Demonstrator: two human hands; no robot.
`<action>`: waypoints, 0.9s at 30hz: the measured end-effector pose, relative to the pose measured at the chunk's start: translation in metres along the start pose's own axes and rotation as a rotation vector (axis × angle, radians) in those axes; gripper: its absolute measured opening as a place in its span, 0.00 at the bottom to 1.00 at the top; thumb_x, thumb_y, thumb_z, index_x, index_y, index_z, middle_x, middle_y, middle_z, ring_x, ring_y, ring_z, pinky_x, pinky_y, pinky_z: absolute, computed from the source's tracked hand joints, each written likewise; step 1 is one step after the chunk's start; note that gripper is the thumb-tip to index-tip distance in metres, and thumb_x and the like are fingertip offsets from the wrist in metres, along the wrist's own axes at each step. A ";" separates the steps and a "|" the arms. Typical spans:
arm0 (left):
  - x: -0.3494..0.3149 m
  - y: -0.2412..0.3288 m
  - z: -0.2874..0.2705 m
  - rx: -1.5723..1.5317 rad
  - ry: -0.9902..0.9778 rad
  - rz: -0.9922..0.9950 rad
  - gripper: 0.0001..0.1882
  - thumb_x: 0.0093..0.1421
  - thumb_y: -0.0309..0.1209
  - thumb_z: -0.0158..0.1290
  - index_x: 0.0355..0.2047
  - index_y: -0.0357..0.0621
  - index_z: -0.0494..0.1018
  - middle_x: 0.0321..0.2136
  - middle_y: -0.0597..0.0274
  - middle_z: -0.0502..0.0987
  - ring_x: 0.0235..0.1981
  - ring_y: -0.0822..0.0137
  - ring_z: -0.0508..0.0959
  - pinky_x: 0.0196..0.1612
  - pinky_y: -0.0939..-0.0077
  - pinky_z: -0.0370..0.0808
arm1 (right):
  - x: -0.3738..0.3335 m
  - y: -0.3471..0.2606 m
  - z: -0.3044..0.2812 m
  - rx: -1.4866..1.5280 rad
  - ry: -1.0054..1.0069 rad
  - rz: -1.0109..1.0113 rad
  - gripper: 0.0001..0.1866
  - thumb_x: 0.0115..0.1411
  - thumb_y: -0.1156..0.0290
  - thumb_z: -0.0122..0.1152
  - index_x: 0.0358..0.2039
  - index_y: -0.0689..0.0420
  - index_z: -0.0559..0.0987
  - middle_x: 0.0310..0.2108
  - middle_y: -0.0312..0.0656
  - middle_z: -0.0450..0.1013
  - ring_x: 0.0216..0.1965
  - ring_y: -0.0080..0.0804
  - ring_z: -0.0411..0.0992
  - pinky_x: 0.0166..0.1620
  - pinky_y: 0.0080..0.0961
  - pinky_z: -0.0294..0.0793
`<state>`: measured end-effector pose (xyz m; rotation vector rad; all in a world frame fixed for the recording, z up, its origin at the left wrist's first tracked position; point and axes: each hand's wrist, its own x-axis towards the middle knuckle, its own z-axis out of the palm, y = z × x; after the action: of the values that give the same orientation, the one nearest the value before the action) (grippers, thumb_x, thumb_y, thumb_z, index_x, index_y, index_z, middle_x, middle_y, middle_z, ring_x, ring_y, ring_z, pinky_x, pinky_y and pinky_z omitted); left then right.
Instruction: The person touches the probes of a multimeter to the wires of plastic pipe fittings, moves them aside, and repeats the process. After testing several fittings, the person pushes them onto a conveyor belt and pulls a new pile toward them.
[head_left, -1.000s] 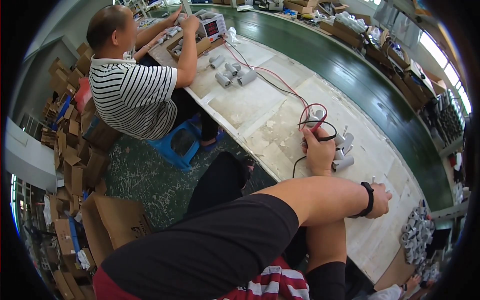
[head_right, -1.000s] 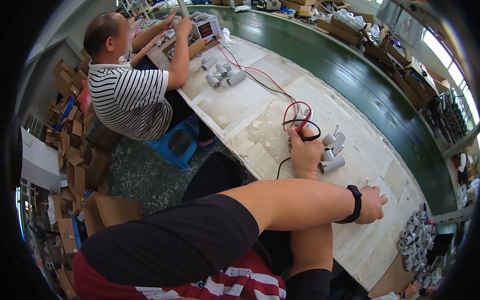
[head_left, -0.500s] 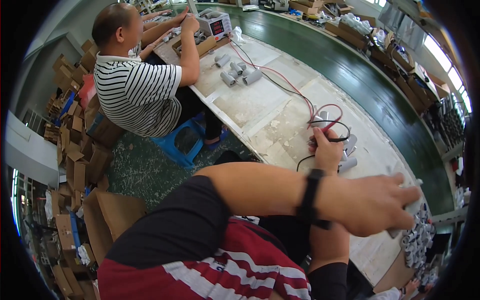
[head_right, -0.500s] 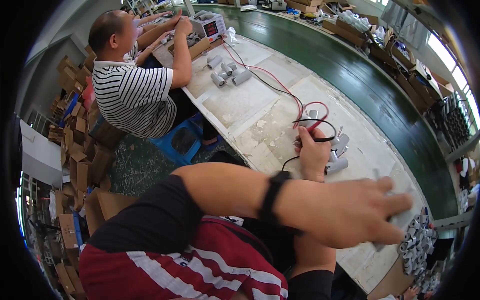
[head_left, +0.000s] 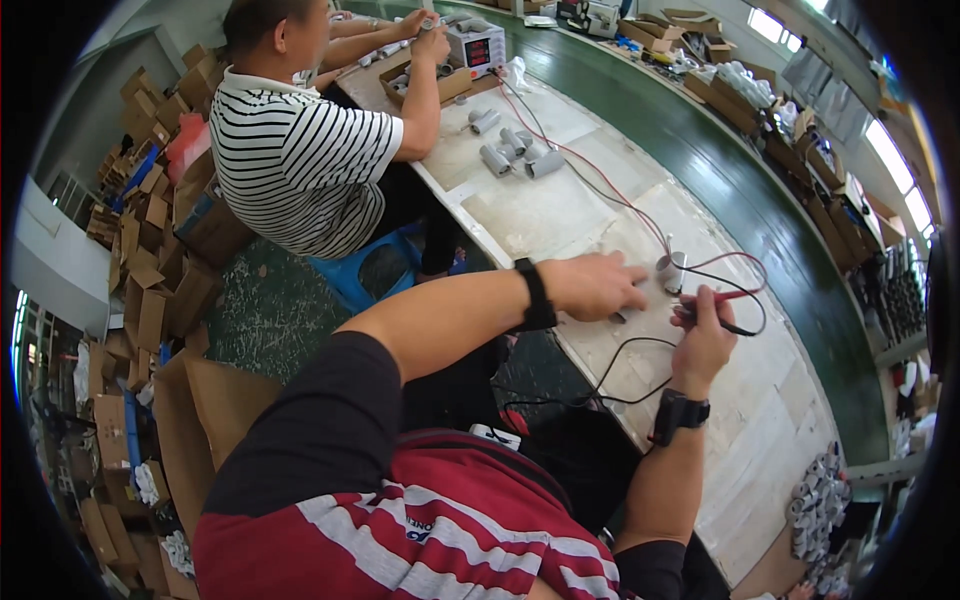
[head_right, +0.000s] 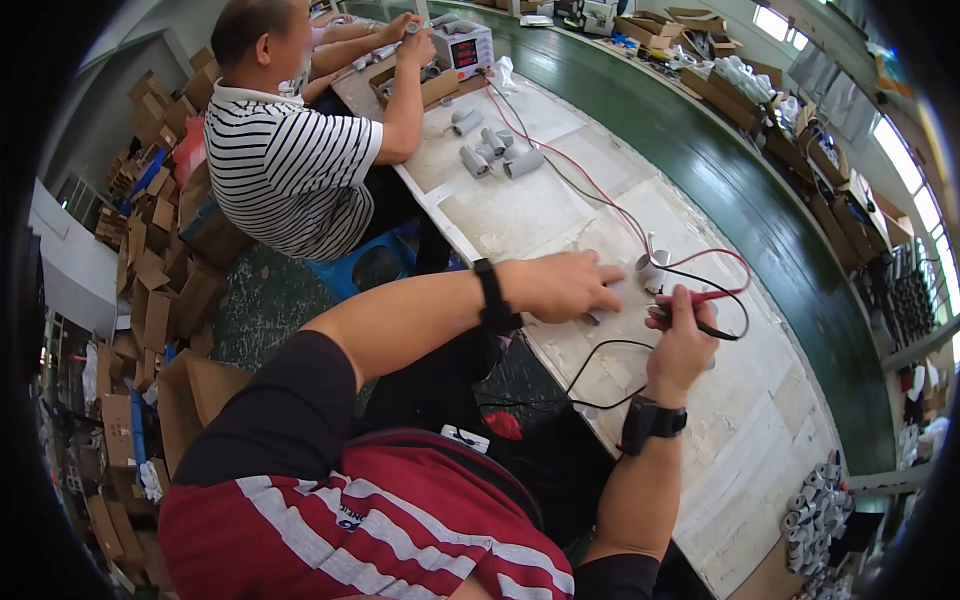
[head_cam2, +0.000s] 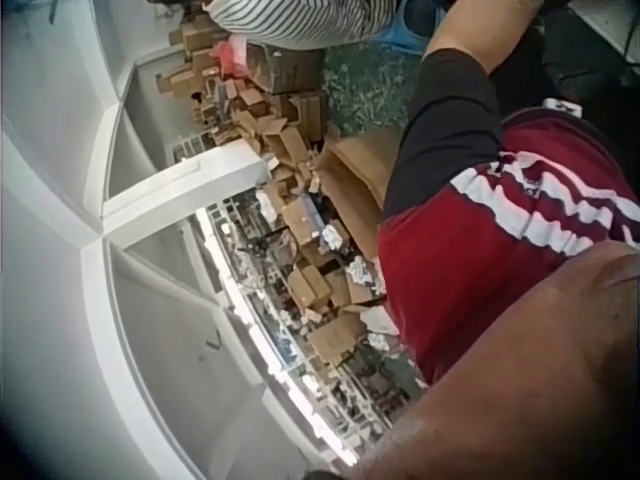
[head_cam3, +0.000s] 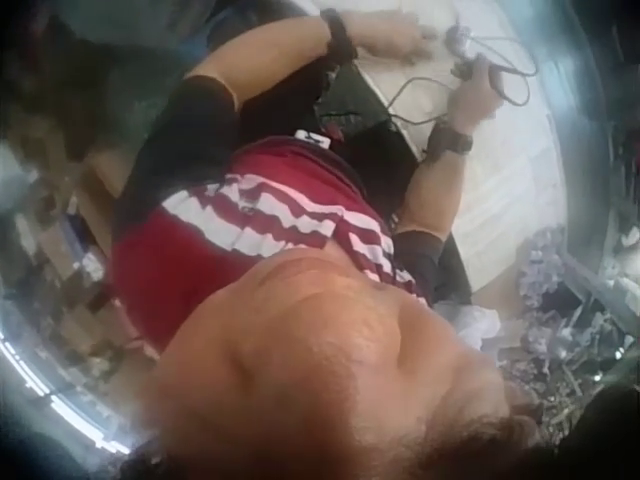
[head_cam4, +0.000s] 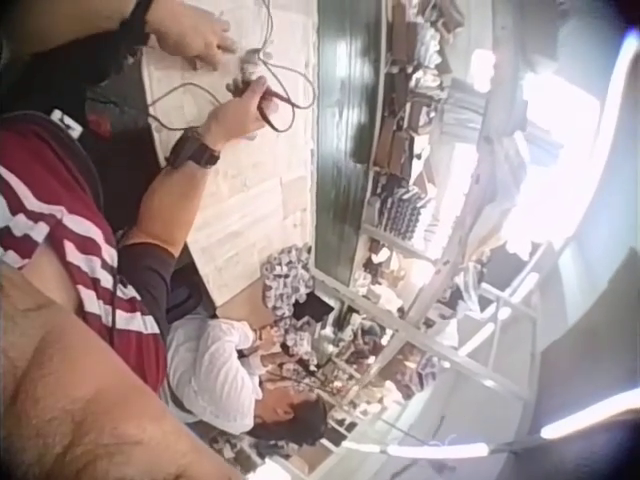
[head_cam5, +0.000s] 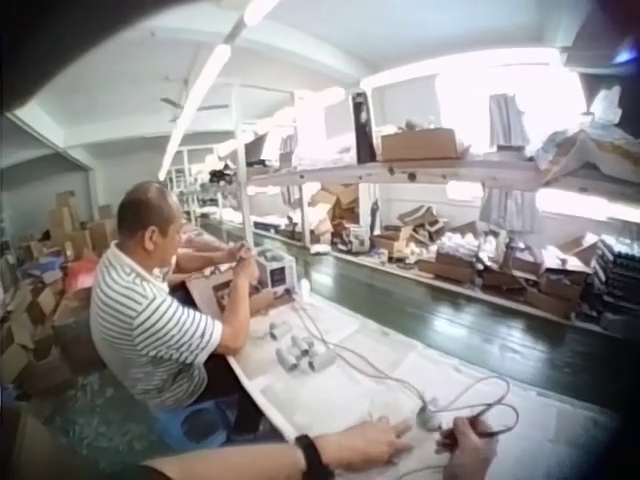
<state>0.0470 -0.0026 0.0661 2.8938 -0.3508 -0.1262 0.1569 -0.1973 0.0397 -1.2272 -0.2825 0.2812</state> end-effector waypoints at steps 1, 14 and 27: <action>0.009 0.001 0.002 -0.002 0.002 -0.007 0.26 0.60 0.26 0.55 0.60 0.59 0.77 0.66 0.53 0.68 0.56 0.42 0.73 0.59 0.58 0.74 | 0.000 -0.002 -0.003 0.025 0.027 -0.015 0.10 0.70 0.67 0.65 0.39 0.62 0.79 0.29 0.43 0.80 0.23 0.28 0.76 0.26 0.22 0.76; -0.016 0.002 0.058 -0.290 0.773 -0.150 0.45 0.49 0.38 0.70 0.68 0.51 0.67 0.66 0.42 0.66 0.68 0.41 0.65 0.70 0.50 0.61 | 0.012 -0.005 -0.006 0.214 0.005 -0.066 0.09 0.71 0.70 0.62 0.42 0.64 0.79 0.32 0.50 0.81 0.26 0.33 0.78 0.29 0.27 0.79; 0.003 0.005 0.048 -0.367 0.471 -0.373 0.43 0.46 0.40 0.72 0.62 0.39 0.70 0.54 0.43 0.72 0.53 0.44 0.74 0.59 0.58 0.73 | -0.026 0.010 0.031 0.337 -0.299 0.208 0.09 0.70 0.70 0.63 0.43 0.63 0.79 0.31 0.47 0.81 0.26 0.32 0.79 0.27 0.24 0.79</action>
<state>0.0431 -0.0177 0.0200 2.4844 0.2691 0.3854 0.1213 -0.1764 0.0383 -0.8786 -0.3492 0.6688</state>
